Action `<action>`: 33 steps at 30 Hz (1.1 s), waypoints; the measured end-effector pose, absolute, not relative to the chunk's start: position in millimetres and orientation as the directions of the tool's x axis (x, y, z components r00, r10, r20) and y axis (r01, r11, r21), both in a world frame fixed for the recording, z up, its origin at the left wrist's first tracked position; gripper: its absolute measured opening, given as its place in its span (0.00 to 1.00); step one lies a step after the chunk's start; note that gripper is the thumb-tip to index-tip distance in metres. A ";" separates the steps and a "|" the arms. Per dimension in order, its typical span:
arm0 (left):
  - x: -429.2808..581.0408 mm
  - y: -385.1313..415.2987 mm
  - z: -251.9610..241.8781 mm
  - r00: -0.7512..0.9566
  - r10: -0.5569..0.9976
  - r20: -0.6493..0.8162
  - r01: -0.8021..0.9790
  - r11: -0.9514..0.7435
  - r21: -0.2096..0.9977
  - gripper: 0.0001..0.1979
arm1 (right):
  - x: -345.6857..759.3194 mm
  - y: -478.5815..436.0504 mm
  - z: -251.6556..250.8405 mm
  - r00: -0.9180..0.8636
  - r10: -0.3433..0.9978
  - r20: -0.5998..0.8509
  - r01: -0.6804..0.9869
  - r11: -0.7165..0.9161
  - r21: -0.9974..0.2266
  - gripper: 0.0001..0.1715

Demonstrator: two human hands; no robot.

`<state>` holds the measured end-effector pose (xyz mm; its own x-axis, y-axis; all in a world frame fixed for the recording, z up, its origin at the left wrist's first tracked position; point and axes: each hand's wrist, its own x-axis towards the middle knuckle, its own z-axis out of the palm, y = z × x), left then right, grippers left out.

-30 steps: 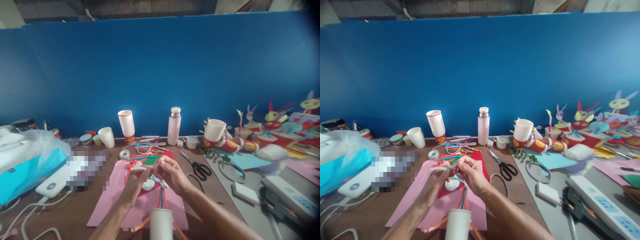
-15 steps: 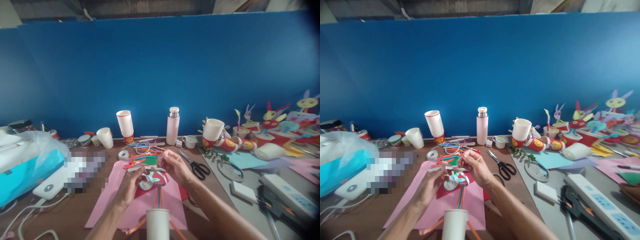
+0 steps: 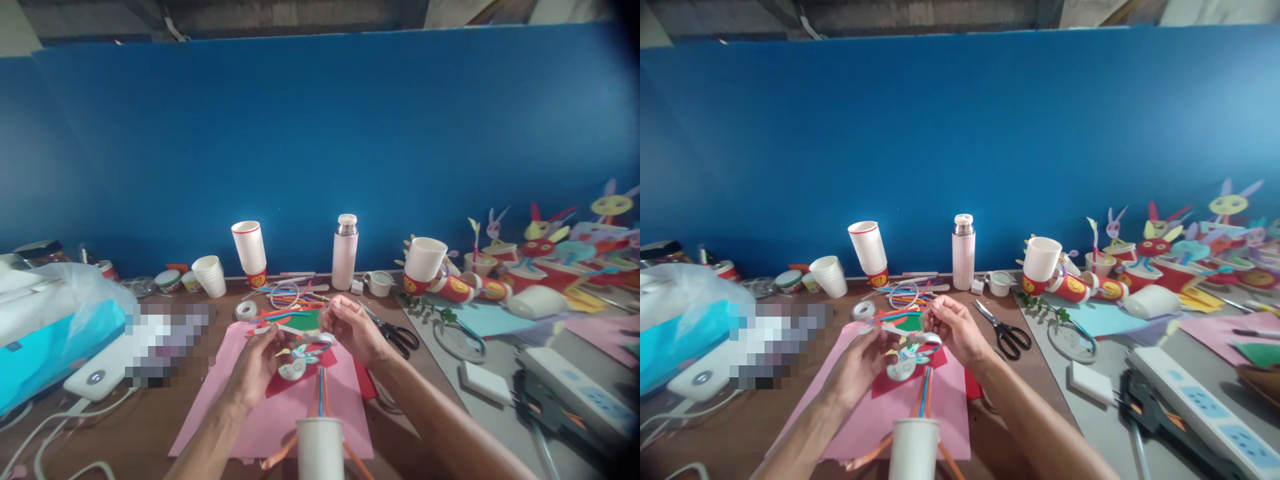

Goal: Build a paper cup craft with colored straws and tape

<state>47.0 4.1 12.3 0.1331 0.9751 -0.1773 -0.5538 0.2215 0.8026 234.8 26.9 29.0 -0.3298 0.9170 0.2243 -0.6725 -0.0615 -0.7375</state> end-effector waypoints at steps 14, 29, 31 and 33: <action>57.4 -3.9 14.2 0.124 0.989 -0.085 -0.299 0.119 0.947 0.11 | 228.9 16.1 42.3 -0.312 0.912 0.267 -0.691 -0.025 -0.722 0.10; 63.4 -5.0 6.9 0.259 0.964 0.061 -0.001 -0.063 0.998 0.11 | 224.7 9.5 44.1 -0.341 0.891 0.299 -0.696 -0.026 -0.718 0.09; 66.3 -8.2 12.3 0.299 0.953 0.046 -0.027 -0.039 0.999 0.12 | 223.4 9.2 42.9 -0.349 0.888 0.298 -0.700 -0.036 -0.714 0.09; 69.1 -11.7 16.6 0.338 0.941 0.022 -0.074 0.003 0.997 0.12 | 221.6 8.5 41.3 -0.361 0.885 0.295 -0.704 -0.051 -0.708 0.09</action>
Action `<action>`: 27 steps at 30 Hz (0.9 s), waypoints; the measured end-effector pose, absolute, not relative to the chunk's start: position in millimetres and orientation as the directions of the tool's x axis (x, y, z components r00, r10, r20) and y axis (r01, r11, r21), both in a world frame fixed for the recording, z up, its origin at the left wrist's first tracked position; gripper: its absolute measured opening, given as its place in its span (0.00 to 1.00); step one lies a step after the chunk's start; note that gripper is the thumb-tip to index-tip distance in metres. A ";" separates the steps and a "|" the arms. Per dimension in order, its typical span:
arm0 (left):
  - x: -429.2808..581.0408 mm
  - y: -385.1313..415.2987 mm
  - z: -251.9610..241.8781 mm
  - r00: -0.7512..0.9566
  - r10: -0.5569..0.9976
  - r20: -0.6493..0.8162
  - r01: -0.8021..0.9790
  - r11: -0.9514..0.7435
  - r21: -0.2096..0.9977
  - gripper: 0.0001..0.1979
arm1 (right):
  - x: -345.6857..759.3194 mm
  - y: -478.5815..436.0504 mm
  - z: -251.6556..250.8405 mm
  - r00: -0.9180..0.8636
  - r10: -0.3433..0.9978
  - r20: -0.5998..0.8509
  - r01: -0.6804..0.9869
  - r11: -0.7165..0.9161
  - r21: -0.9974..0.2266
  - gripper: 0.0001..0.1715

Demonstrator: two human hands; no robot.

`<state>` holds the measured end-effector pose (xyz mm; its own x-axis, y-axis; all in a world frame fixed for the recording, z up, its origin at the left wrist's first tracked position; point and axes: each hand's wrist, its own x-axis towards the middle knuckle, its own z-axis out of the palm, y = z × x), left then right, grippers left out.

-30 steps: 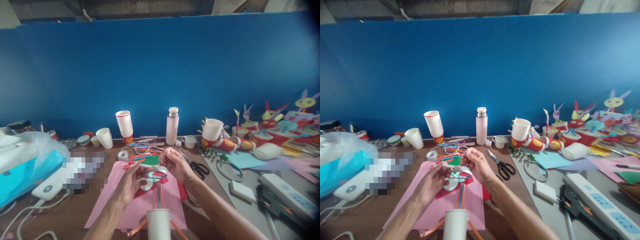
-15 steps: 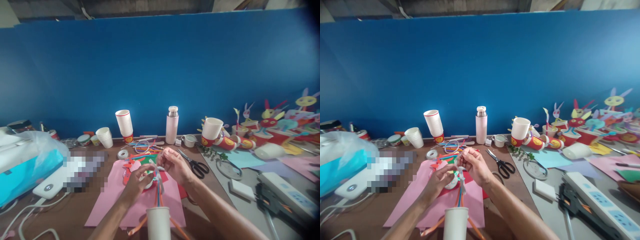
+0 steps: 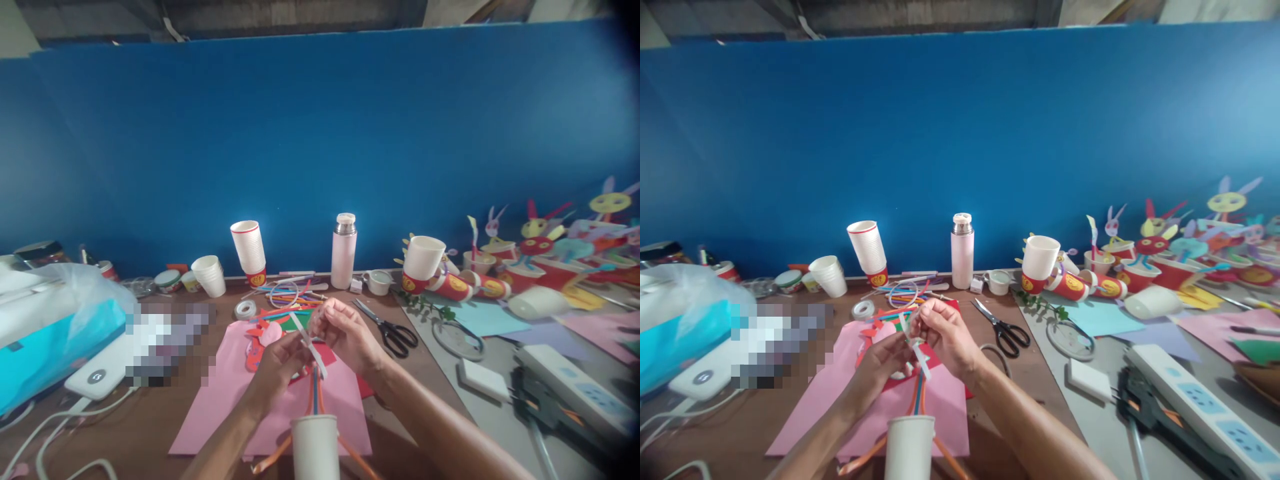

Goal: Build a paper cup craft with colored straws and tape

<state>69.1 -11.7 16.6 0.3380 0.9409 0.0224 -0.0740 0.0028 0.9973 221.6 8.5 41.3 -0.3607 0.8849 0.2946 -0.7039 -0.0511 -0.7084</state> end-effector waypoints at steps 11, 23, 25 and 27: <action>68.8 -8.2 12.6 0.266 0.961 -0.073 -0.319 0.159 0.935 0.11 | 219.3 10.5 37.1 -0.372 0.872 0.317 -0.705 -0.043 -0.708 0.08; 62.2 -1.9 2.8 0.140 0.986 -0.090 -0.321 0.131 0.938 0.11 | 214.1 8.1 33.9 -0.369 0.875 0.314 -0.646 0.002 -0.763 0.09; 62.1 -1.8 2.5 0.129 0.987 -0.101 -0.310 0.136 0.941 0.11 | 212.6 6.9 33.0 -0.373 0.873 0.315 -0.645 -0.001 -0.764 0.09; 62.4 -1.7 2.0 0.117 0.987 -0.109 -0.300 0.140 0.944 0.12 | 211.3 5.9 32.1 -0.382 0.868 0.318 -0.645 -0.004 -0.764 0.08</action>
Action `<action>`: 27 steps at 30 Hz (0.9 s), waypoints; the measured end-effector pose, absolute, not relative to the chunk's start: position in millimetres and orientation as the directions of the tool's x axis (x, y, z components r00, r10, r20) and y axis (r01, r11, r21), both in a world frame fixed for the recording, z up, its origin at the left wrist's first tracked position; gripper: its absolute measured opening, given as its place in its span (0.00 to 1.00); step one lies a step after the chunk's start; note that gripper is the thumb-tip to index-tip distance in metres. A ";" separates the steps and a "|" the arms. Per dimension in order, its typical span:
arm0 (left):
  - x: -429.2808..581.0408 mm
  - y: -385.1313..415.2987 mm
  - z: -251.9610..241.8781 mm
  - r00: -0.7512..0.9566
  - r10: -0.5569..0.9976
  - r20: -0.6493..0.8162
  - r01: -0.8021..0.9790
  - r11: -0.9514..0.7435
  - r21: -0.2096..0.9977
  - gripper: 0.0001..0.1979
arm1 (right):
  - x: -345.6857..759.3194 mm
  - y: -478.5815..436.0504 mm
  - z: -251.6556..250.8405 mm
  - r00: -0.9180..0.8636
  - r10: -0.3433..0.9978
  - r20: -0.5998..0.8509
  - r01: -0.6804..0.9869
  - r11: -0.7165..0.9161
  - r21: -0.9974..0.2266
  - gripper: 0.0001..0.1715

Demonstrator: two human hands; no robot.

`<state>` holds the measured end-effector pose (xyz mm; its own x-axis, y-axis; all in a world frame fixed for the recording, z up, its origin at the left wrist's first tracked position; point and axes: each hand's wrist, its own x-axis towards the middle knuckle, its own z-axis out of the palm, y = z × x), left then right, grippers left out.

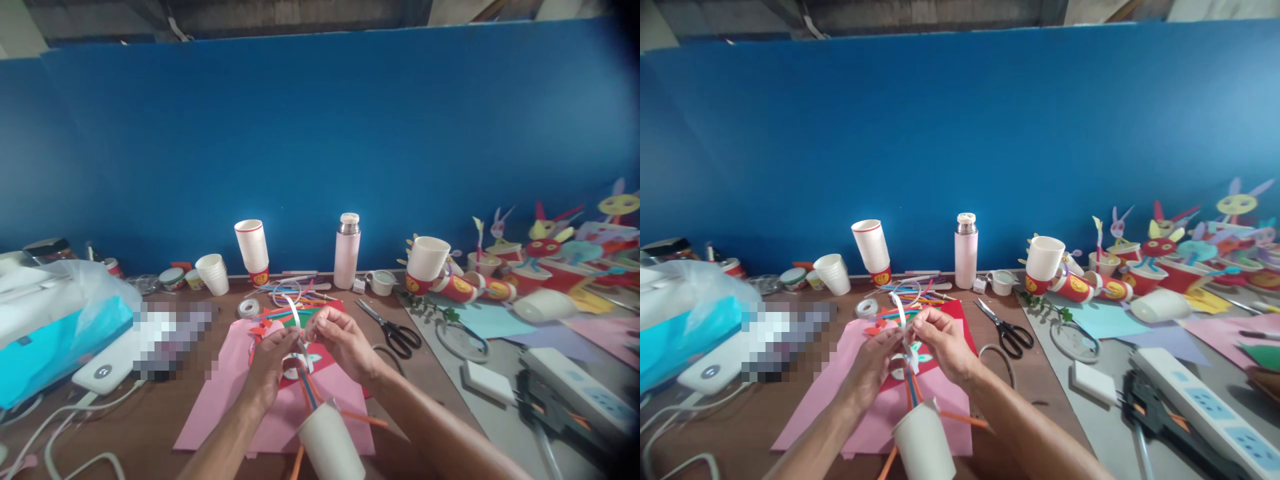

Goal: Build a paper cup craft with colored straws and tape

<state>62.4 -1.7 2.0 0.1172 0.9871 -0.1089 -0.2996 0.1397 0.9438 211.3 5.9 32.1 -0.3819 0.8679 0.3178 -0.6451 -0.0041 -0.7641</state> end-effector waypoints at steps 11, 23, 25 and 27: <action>61.3 0.3 6.1 -0.004 0.993 -0.116 -0.366 0.107 0.925 0.11 | 208.5 4.0 29.6 -0.371 0.889 0.268 -0.598 -0.007 -0.802 0.11; 57.2 2.0 7.8 -0.074 0.995 -0.069 -0.386 0.035 0.922 0.10 | 213.7 11.6 25.3 -0.341 0.912 0.227 -0.551 0.002 -0.834 0.10; 55.7 2.9 10.4 -0.081 0.995 -0.054 -0.389 0.019 0.921 0.10 | 214.6 12.4 25.4 -0.342 0.916 0.207 -0.535 -0.008 -0.845 0.11; 53.2 4.2 13.2 -0.098 0.994 -0.038 -0.401 -0.004 0.916 0.10 | 215.7 13.6 25.6 -0.345 0.920 0.188 -0.512 -0.017 -0.859 0.12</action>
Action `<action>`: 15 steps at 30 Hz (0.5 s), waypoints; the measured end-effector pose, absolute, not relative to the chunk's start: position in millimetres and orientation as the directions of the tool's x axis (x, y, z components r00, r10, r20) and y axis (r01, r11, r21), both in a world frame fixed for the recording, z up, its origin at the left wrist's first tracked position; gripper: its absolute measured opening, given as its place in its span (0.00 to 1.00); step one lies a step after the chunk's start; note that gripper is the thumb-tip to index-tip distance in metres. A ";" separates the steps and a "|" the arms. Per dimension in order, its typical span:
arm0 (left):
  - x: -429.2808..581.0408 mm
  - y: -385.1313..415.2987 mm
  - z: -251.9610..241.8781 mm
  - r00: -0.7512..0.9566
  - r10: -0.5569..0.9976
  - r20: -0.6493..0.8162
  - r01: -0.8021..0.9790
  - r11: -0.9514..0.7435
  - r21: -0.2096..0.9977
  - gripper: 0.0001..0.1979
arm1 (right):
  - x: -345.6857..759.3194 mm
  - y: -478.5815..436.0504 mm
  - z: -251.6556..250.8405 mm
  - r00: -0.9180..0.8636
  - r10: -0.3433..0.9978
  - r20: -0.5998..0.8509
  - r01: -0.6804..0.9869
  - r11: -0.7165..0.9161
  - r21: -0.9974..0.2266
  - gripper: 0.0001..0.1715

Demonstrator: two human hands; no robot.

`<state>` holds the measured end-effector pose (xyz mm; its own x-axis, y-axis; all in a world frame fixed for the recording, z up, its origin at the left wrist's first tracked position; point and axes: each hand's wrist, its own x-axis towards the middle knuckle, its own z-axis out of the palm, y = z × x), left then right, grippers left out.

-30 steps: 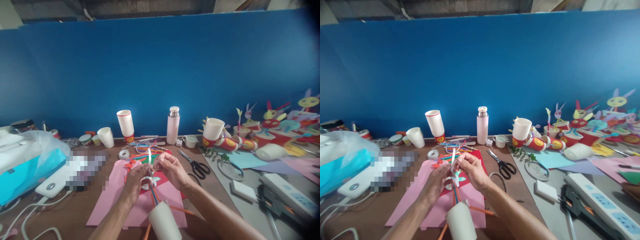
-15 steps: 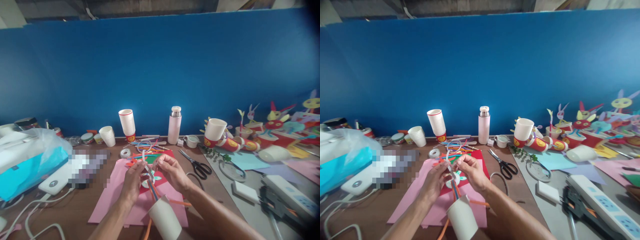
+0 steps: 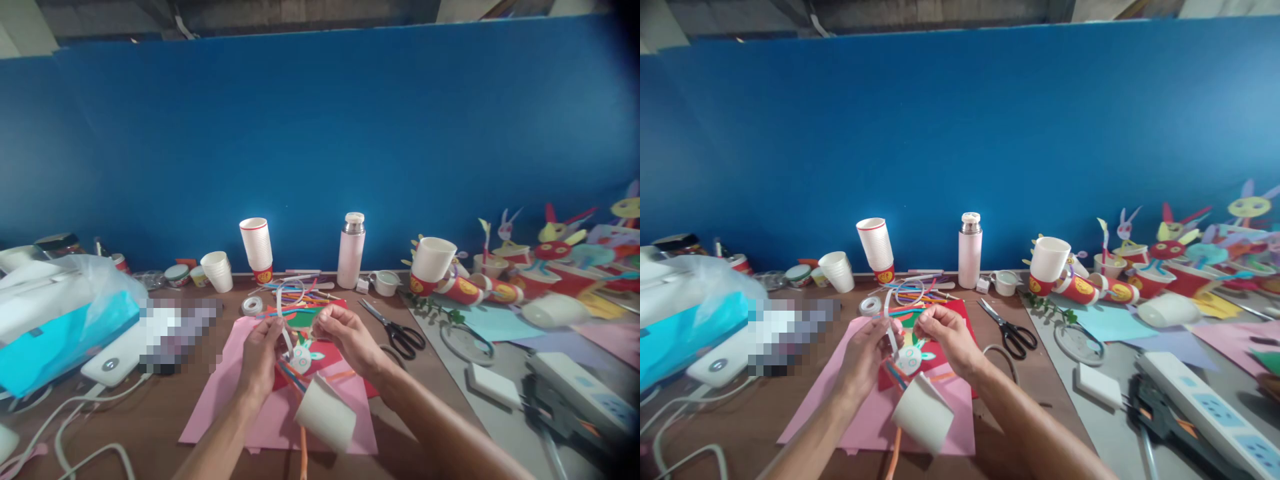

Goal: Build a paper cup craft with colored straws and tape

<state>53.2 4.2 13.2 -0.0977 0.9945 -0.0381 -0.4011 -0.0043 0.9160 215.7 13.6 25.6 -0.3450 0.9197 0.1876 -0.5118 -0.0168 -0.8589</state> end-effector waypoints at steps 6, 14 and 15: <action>43.2 7.3 21.0 -0.161 0.986 0.042 -0.444 -0.110 0.889 0.07 | 216.3 15.3 24.4 -0.376 0.922 0.097 -0.360 -0.048 -0.932 0.14; 40.7 7.9 23.3 -0.213 0.976 0.049 -0.465 -0.146 0.873 0.07 | 212.1 14.6 20.9 -0.386 0.920 0.059 -0.190 -0.017 -0.982 0.12; 39.8 8.9 22.5 -0.231 0.972 0.046 -0.464 -0.152 0.873 0.07 | 212.0 15.2 20.4 -0.378 0.923 0.069 -0.188 -0.003 -0.982 0.12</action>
